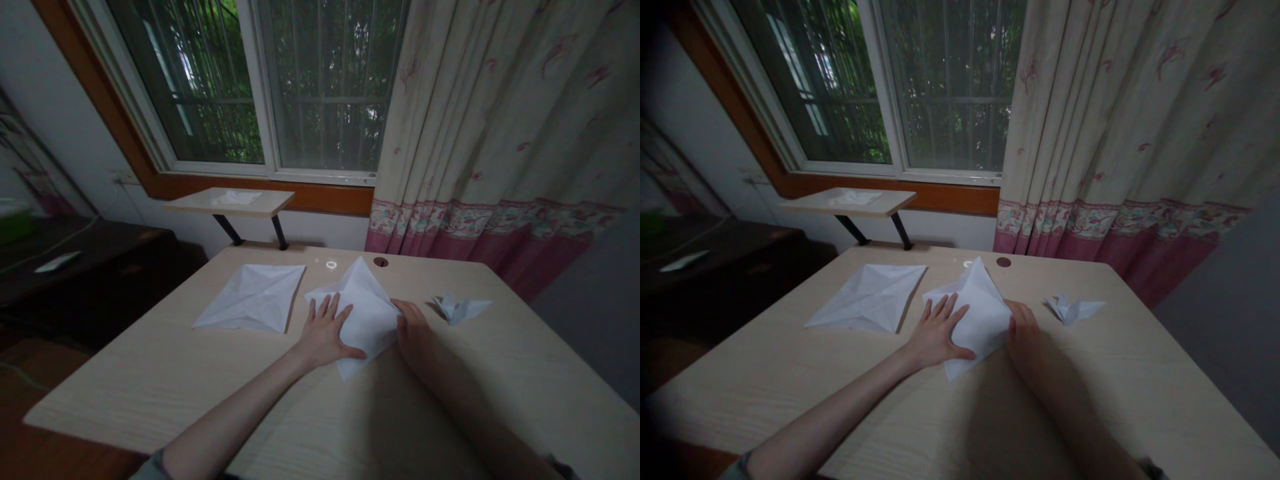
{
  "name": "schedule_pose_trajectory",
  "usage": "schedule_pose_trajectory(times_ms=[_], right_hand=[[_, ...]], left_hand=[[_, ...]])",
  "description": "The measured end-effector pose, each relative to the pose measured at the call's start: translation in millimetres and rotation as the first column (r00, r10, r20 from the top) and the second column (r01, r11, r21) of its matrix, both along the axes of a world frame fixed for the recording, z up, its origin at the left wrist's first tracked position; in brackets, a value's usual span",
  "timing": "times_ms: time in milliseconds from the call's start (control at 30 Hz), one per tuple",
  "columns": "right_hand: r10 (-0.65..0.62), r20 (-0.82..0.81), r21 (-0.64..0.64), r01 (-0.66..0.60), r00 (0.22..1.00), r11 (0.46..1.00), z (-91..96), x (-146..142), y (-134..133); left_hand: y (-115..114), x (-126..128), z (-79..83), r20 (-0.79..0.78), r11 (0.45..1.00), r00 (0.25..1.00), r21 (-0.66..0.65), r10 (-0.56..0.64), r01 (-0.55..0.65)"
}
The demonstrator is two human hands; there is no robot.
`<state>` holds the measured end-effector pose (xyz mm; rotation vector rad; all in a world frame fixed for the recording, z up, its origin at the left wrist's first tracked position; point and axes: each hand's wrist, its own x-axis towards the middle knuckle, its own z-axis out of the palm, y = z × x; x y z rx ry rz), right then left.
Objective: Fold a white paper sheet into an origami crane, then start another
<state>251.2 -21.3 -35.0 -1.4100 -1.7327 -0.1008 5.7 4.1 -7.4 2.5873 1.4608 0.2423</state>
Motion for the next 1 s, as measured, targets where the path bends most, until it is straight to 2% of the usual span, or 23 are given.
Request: schedule_pose_trajectory(times_ms=[167, 333, 467, 533, 667, 767, 867, 1000], right_hand=[[0.025, -0.015, 0.069, -0.024, 1.000, 0.997, 1.4, -2.9, -2.2], [0.010, 0.062, 0.119, -0.018, 0.998, 0.993, -0.3, -1.8, -3.2], [-0.015, 0.115, 0.249, -0.015, 0.993, 0.968, -0.3, -2.8, -5.9], [-0.015, 0.143, 0.286, -0.026, 0.990, 0.958, 2.0, -4.8, -8.7], [0.031, 0.156, 0.321, -0.080, 0.987, 0.944, 12.4, -11.1, -16.6], [0.123, 0.094, 0.288, -0.145, 0.988, 0.947, 21.5, -14.6, -24.0], [0.255, 0.033, 0.177, -0.257, 0.966, 0.950, 28.2, -15.2, -32.3], [0.399, -0.093, 0.060, -0.394, 0.912, 0.917, 31.5, -15.7, -40.8]], left_hand=[[0.1, 0.2, 0.2, 0.025, 0.993, 0.999, 0.109, 0.040, -0.042], [1.1, -1.5, -0.5, 0.042, 0.982, 0.998, 0.183, 0.037, -0.044], [3.2, -2.2, -7.7, 0.069, 0.976, 0.997, 0.215, 0.022, -0.036], [5.5, -3.1, -11.7, 0.118, 0.971, 0.993, 0.231, 0.029, -0.056], [10.8, -7.5, -11.2, 0.348, 0.932, 0.937, 0.329, 0.028, -0.150], [12.5, -12.0, -3.2, 0.473, 0.886, 0.879, 0.431, -0.058, -0.173], [11.6, -15.2, 4.0, 0.555, 0.855, 0.824, 0.477, -0.115, -0.202], [9.5, -17.4, 8.2, 0.630, 0.828, 0.758, 0.508, -0.168, -0.239]])
